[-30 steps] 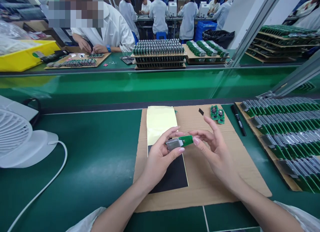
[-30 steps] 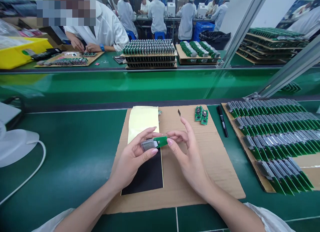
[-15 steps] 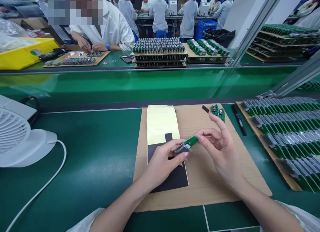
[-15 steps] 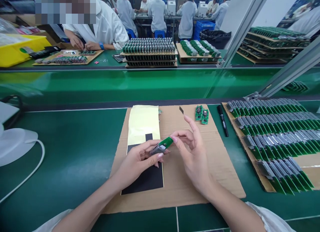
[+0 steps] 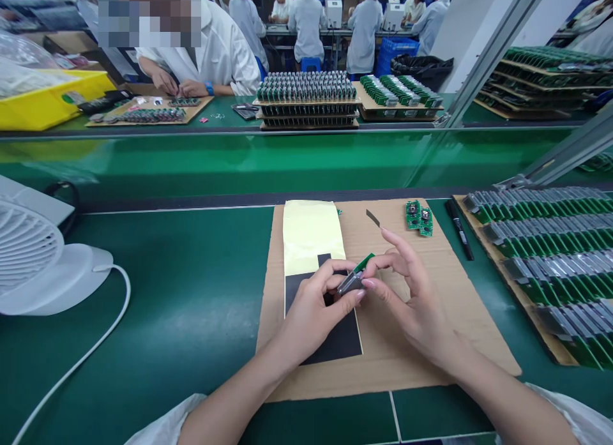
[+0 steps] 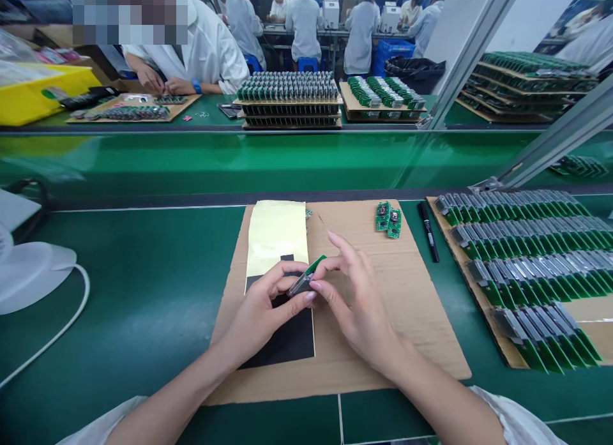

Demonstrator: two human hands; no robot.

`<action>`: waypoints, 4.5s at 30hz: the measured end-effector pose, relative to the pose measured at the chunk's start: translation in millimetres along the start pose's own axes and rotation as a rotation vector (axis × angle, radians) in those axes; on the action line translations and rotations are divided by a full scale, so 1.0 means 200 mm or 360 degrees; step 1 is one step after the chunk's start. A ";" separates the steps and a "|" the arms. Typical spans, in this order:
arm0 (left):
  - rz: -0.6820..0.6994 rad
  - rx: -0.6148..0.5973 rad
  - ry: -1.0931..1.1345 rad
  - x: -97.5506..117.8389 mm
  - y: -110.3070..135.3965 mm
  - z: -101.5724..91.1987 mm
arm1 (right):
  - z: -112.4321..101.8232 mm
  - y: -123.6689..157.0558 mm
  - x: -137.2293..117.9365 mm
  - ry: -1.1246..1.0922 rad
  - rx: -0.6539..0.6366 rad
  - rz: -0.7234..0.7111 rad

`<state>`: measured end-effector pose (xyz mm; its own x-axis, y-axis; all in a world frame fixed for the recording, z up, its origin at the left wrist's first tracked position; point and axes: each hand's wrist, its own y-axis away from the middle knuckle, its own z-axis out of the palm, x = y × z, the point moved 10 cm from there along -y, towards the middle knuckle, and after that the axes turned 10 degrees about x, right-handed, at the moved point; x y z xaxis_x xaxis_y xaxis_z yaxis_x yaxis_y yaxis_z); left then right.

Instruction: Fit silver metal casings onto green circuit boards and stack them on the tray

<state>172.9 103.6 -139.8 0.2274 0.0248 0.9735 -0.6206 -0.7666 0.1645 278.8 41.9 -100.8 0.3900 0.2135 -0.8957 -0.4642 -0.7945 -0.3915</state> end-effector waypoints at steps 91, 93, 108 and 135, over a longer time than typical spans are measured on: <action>0.0064 0.0298 0.0301 0.03 0.04 -0.05 | -0.03 0.03 -0.20 0.0406 0.0225 -0.0602; 0.0101 0.0297 0.0291 0.03 0.05 -0.05 | -0.04 0.02 -0.19 0.0358 0.0223 -0.0584; 0.0370 0.0298 0.0107 0.10 0.06 -0.04 | -0.04 0.02 -0.21 0.0438 0.0188 -0.0644; -0.0144 0.0344 0.0837 -0.01 0.01 -0.05 | -0.08 0.02 -0.20 0.0322 0.0233 -0.0550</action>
<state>163.2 108.9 -139.7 -0.1655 0.3699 0.9142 -0.4360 -0.8589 0.2686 274.3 20.1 -62.8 0.6840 0.3258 -0.6527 -0.3810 -0.6035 -0.7005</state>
